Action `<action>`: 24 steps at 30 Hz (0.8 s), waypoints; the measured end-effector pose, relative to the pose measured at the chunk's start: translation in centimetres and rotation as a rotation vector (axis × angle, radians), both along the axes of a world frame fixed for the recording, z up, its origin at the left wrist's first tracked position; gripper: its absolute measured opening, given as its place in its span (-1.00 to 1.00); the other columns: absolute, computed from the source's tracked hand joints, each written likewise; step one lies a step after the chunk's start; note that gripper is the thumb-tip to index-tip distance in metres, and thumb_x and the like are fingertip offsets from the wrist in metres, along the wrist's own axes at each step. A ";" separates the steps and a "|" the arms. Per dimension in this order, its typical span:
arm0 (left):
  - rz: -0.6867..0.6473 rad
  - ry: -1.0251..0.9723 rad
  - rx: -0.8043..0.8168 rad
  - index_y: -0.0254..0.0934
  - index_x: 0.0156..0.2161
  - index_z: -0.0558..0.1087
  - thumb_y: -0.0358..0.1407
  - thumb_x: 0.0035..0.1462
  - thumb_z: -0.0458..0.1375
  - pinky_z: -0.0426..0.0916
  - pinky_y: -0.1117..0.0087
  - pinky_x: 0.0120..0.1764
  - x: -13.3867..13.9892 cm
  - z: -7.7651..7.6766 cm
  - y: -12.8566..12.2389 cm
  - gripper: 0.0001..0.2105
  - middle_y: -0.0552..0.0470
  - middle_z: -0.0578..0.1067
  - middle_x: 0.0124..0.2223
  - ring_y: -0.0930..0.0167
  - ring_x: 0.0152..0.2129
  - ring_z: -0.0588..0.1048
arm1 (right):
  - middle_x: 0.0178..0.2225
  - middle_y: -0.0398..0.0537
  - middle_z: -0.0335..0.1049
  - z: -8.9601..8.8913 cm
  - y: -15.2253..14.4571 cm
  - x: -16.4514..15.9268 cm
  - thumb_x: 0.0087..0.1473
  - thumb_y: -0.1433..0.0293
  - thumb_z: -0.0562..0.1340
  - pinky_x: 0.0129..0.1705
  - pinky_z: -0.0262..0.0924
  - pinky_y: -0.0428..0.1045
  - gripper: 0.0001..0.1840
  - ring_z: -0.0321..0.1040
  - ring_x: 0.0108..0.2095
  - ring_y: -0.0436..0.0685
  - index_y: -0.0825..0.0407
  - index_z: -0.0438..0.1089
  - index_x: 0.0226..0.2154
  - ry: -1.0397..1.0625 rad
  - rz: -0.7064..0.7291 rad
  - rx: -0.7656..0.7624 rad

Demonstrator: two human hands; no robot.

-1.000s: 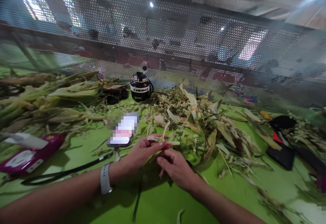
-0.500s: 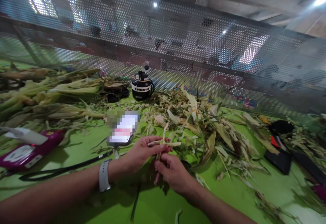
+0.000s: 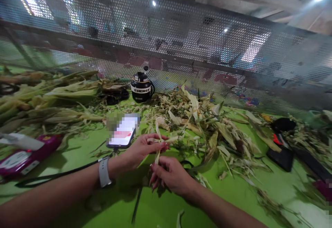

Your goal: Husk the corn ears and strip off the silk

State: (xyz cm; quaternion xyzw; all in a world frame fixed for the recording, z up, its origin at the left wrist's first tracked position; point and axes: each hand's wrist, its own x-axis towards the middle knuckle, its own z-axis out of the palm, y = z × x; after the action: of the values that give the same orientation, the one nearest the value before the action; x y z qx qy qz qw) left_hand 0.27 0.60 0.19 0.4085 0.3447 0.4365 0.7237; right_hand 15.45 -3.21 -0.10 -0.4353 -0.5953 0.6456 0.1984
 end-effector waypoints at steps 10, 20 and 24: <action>0.185 0.037 0.089 -0.31 -0.43 0.42 -0.12 -0.14 0.34 0.38 0.37 -0.22 0.0 -0.1 0.6 -0.70 0.08 0.52 -0.48 0.37 -0.38 0.54 | -0.64 -0.18 0.38 0.5 0.4 0.2 0.06 0.00 0.15 -0.60 0.03 -0.17 -0.52 0.29 -0.65 -0.08 0.12 0.31 -0.46 0.051 -0.041 -0.016; -0.025 0.127 0.326 -0.24 0.06 0.28 -0.10 0.09 0.17 0.37 0.33 -0.16 -0.7 0.7 0.2 -0.54 0.00 0.57 -0.31 0.37 -0.27 0.53 | -0.41 -0.09 0.44 0.0 1.5 0.6 -0.04 0.02 0.24 -0.47 0.19 -0.10 -0.57 0.37 -0.47 0.01 0.06 0.34 -0.34 0.353 -0.284 -0.022; -0.058 0.215 0.421 -0.30 0.02 0.28 -0.08 0.08 0.18 0.35 0.29 -0.10 -0.7 0.9 0.0 -0.53 -0.02 0.57 -0.31 0.36 -0.28 0.52 | -0.54 -0.14 0.34 1.6 2.5 1.5 0.04 -0.04 0.11 -0.48 0.14 -0.10 -0.51 0.27 -0.53 -0.02 0.06 0.32 -0.50 0.260 -0.423 0.156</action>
State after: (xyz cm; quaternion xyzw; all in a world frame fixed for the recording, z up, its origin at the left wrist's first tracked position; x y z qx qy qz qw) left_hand -0.47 0.58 1.13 0.6042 0.3093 0.4319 0.5939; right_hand 16.96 -0.71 1.45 -0.4469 -0.5085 0.5923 0.4369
